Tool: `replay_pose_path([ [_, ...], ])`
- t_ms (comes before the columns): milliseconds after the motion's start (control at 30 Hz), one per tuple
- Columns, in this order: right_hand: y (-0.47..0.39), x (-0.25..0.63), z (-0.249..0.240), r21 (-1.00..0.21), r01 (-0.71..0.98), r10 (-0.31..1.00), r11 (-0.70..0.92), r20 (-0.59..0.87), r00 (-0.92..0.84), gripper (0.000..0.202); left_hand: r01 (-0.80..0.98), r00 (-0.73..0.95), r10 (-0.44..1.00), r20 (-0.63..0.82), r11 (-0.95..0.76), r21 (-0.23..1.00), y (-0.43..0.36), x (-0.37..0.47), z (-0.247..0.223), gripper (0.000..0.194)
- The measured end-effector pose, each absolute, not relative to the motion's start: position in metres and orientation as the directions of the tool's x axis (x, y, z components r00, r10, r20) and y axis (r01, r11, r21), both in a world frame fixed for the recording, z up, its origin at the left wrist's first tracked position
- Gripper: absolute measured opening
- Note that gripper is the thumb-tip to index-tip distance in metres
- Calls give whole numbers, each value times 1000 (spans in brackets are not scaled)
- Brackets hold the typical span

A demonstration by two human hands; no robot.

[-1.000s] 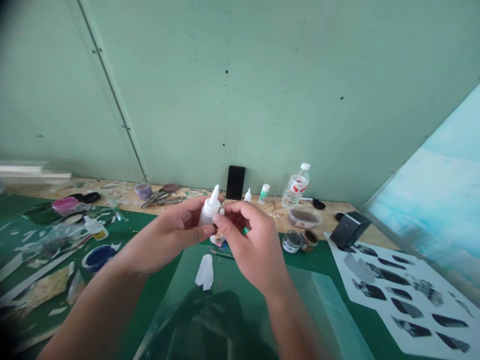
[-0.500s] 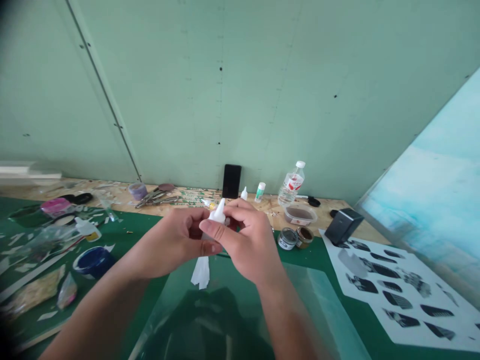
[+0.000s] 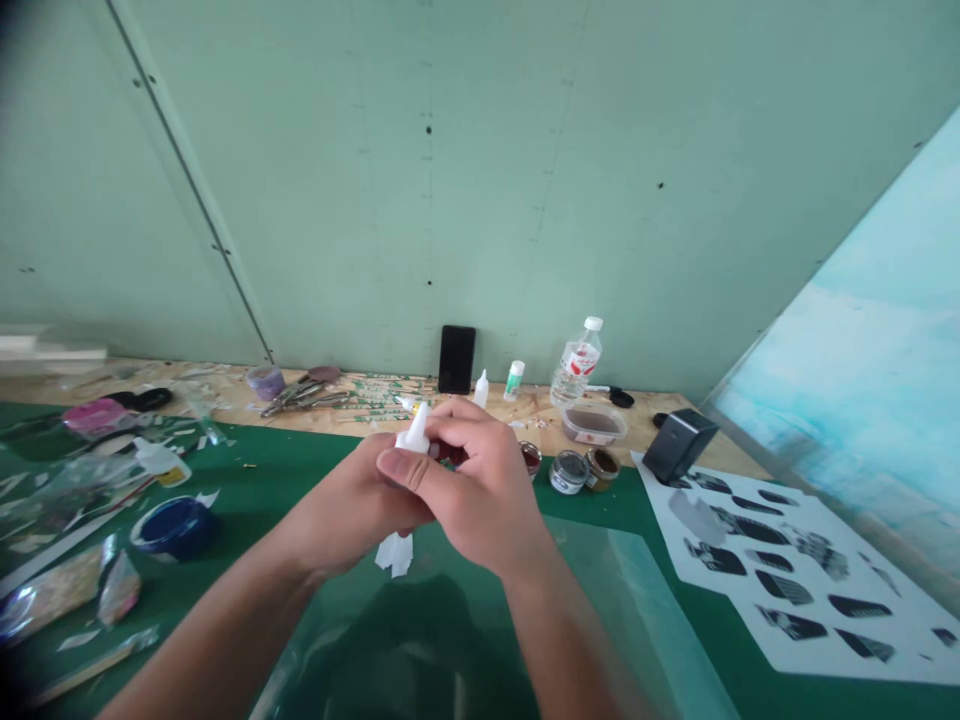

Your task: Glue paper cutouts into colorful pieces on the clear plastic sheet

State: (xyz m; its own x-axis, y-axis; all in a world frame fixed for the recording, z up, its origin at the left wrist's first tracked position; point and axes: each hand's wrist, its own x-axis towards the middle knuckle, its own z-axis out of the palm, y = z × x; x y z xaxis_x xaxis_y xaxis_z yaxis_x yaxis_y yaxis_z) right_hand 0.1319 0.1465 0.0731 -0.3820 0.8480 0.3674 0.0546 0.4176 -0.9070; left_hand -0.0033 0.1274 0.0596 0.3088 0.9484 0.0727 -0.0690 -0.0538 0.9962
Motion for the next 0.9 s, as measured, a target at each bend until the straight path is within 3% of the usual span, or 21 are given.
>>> replay_pose_path([
  [67,148,133,73,-900,47,823,433,374,-427,27,-51,283,959,-20,36,998,127,1,57,15],
  [167,152,140,73,-885,8,765,466,399,-505,20,-145,395,908,-139,211,967,123,0,57,21],
  [300,156,153,71,-927,-116,682,356,343,-646,19,-271,593,798,-108,325,906,119,-3,58,33],
  [367,156,155,70,-946,-160,668,281,313,-676,32,-271,575,812,-100,305,913,120,-2,59,34],
  [467,152,150,71,-939,-84,775,334,324,-542,54,-161,434,895,-102,188,969,122,3,58,21],
  [600,152,142,72,-942,158,885,296,208,-416,43,-42,322,945,49,-38,998,123,6,56,14],
  [767,163,157,72,-947,48,795,318,238,-558,31,-36,266,963,-40,51,998,122,0,54,21],
  [900,160,162,72,-928,11,746,373,293,-599,53,51,241,970,8,-21,998,121,0,59,16],
])
